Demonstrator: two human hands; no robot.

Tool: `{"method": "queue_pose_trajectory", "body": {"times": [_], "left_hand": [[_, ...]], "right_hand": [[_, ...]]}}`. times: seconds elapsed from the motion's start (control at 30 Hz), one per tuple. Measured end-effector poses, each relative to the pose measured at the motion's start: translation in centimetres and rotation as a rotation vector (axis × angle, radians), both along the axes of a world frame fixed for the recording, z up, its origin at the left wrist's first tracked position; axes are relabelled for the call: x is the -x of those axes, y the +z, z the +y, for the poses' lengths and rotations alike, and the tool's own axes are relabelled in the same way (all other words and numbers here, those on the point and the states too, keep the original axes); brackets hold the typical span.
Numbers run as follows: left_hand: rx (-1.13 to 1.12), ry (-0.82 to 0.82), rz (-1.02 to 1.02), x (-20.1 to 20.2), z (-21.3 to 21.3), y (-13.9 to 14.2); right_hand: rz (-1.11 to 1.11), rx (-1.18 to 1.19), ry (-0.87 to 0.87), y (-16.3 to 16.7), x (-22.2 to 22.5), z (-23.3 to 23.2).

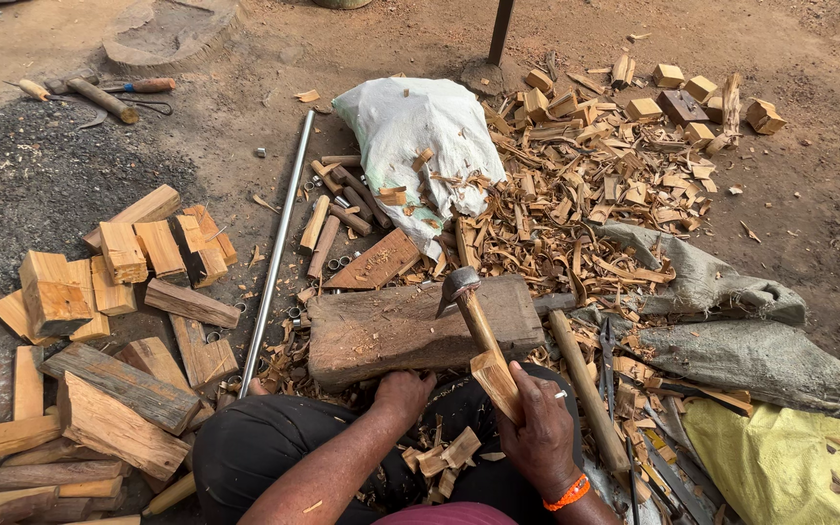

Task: The person sits cross-legged on the ground and uses a hammer and chisel to carve small wooden blocks. They repeatedly strike the chisel to shape the wood, producing wood shavings that accumulate around the work area.

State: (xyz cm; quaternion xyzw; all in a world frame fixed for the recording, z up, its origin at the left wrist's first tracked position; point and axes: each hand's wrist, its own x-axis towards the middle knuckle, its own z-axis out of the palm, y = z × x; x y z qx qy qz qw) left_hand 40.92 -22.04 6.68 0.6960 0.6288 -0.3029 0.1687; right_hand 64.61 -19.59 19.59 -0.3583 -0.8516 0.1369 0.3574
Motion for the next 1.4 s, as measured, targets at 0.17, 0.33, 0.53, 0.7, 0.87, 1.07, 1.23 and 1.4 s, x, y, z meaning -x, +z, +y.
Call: {"method": "queue_pose_trajectory", "body": {"times": [0.17,0.33,0.53,0.7,0.87,1.07,1.23,1.4], "left_hand": [[-0.065,-0.034,0.012,0.9,-0.7,-0.7],[-0.039,0.066,-0.034,0.0,0.1,-1.4],[-0.004,0.228,-0.116,-0.6,-0.3,-1.4],[-0.024,0.356,-0.207,-0.1,-0.8,-0.5],[0.096,0.389,-0.178,-0.1,-0.7,0.2],[0.139,0.481,-0.166,0.4,-0.4,0.0],[0.04,0.39,-0.172,0.2,-0.3,-0.5],[-0.058,0.274,-0.162,1.1,-0.9,-1.6]], "right_hand": [[0.023,-0.042,0.012,0.3,-0.2,-0.3],[0.02,-0.06,0.016,0.6,-0.7,-0.7],[0.021,-0.086,0.01,1.0,-1.3,-1.1],[0.031,-0.106,0.027,1.2,-1.6,-1.4],[0.039,-0.121,0.016,1.1,-1.7,-1.3],[0.009,-0.1,0.022,0.8,-1.7,-1.1],[0.014,-0.109,0.024,1.2,-1.8,-1.1],[0.029,-0.094,0.002,1.5,-1.4,-0.8]]}}
